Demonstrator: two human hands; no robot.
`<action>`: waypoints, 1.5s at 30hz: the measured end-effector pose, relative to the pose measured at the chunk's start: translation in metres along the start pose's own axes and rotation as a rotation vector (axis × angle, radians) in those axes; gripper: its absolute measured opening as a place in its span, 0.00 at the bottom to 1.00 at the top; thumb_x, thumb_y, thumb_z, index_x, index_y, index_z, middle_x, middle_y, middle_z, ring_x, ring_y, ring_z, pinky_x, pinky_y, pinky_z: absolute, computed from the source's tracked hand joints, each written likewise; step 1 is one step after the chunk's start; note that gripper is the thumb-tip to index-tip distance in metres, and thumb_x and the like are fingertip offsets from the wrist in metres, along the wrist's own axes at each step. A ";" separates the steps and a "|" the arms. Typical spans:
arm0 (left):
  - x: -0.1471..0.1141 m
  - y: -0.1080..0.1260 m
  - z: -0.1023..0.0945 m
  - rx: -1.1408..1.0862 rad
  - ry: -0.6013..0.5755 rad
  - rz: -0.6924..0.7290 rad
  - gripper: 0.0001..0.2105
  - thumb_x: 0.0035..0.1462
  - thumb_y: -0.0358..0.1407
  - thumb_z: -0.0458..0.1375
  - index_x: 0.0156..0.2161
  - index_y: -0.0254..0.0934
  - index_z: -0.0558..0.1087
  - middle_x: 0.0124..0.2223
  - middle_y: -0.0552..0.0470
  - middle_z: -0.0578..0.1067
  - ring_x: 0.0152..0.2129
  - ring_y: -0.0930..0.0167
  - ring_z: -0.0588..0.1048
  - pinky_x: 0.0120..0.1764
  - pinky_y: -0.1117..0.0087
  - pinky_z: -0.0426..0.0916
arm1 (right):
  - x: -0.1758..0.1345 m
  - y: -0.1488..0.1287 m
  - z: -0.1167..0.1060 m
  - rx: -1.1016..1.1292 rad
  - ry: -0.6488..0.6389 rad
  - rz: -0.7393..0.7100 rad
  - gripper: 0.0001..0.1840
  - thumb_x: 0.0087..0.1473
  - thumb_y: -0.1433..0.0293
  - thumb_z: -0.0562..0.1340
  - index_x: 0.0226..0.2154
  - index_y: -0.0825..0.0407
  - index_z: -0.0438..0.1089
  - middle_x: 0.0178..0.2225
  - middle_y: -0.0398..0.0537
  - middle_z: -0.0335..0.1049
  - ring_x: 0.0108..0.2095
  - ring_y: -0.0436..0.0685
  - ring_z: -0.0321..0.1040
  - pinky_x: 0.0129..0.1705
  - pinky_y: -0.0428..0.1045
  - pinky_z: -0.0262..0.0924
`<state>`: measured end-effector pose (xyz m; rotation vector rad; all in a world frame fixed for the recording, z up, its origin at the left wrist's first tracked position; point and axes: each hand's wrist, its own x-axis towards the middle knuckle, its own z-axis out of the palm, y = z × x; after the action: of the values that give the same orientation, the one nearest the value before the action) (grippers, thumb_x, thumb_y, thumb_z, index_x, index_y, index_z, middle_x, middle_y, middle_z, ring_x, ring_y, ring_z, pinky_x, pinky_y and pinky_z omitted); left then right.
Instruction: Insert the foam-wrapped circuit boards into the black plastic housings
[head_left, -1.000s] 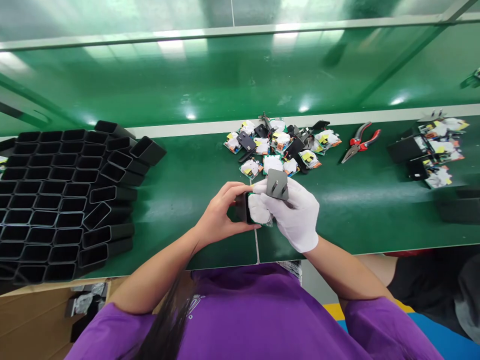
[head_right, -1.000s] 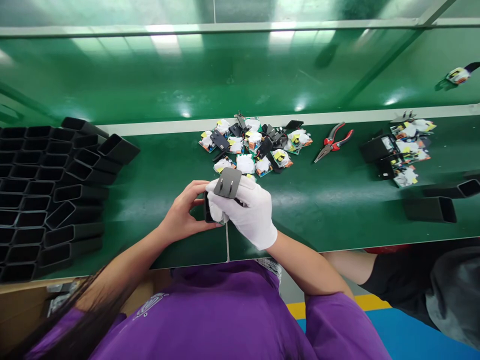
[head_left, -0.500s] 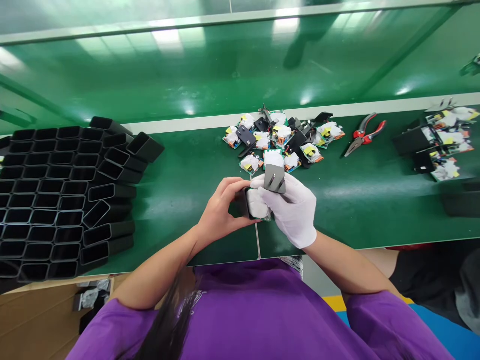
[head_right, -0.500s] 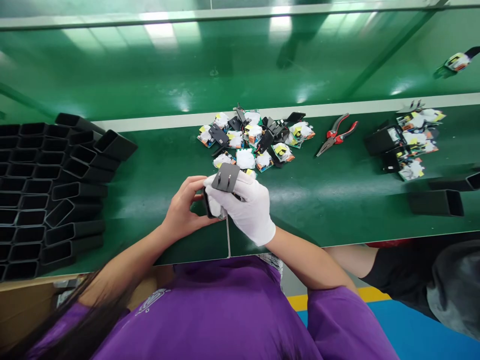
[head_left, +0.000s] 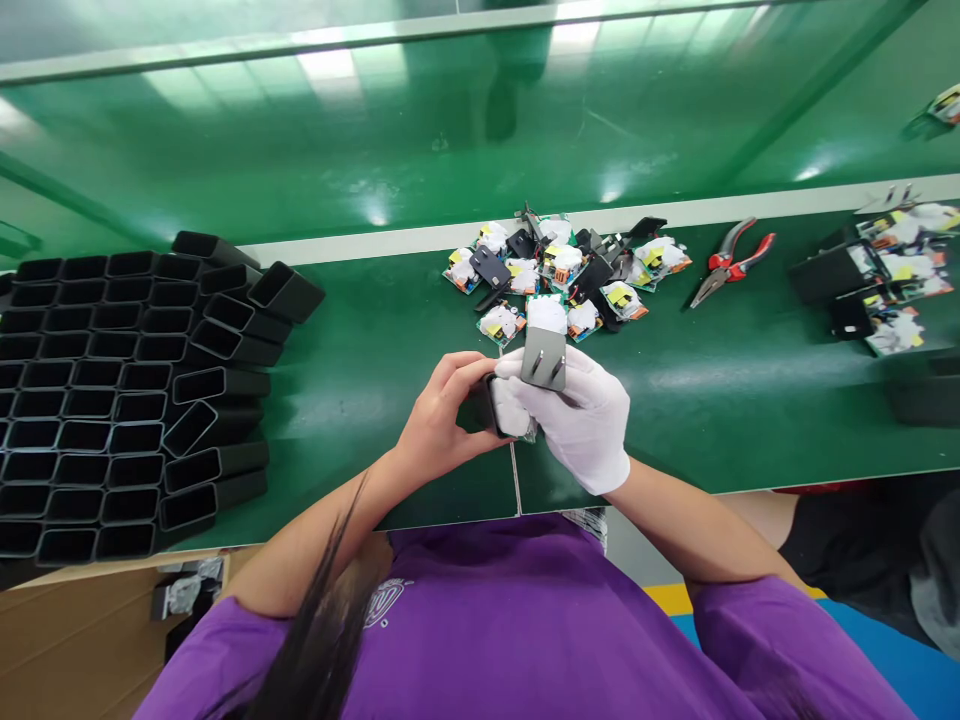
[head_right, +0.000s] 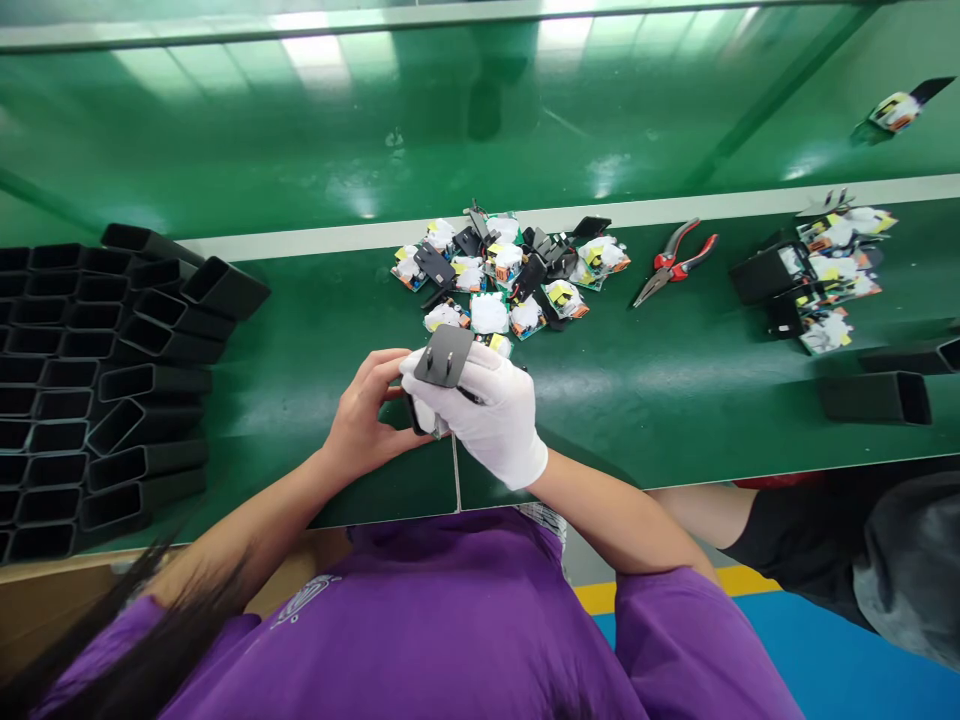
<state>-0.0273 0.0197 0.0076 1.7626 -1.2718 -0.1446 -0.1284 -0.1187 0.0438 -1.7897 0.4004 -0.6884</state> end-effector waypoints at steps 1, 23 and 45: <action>0.000 0.000 0.000 0.006 0.006 0.011 0.30 0.49 0.36 0.69 0.57 0.43 0.63 0.49 0.47 0.70 0.43 0.67 0.75 0.37 0.70 0.77 | 0.000 0.000 0.000 0.009 0.000 -0.005 0.06 0.56 0.66 0.66 0.34 0.45 0.80 0.35 0.44 0.78 0.35 0.56 0.75 0.39 0.51 0.71; 0.001 0.000 -0.002 0.018 -0.011 0.016 0.27 0.53 0.40 0.67 0.56 0.43 0.64 0.50 0.46 0.70 0.43 0.67 0.74 0.35 0.72 0.76 | -0.001 0.000 -0.001 0.034 -0.004 -0.082 0.05 0.57 0.67 0.67 0.36 0.44 0.81 0.36 0.44 0.77 0.33 0.54 0.74 0.37 0.50 0.71; 0.004 0.001 -0.005 0.094 0.034 0.108 0.24 0.56 0.48 0.64 0.54 0.40 0.66 0.47 0.45 0.74 0.43 0.65 0.75 0.44 0.63 0.73 | -0.001 -0.002 -0.007 -0.156 -0.042 -0.385 0.07 0.60 0.68 0.66 0.38 0.52 0.79 0.40 0.50 0.78 0.36 0.52 0.77 0.39 0.44 0.72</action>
<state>-0.0239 0.0197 0.0124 1.7628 -1.3646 0.0073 -0.1337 -0.1224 0.0470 -2.0513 0.0794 -0.9040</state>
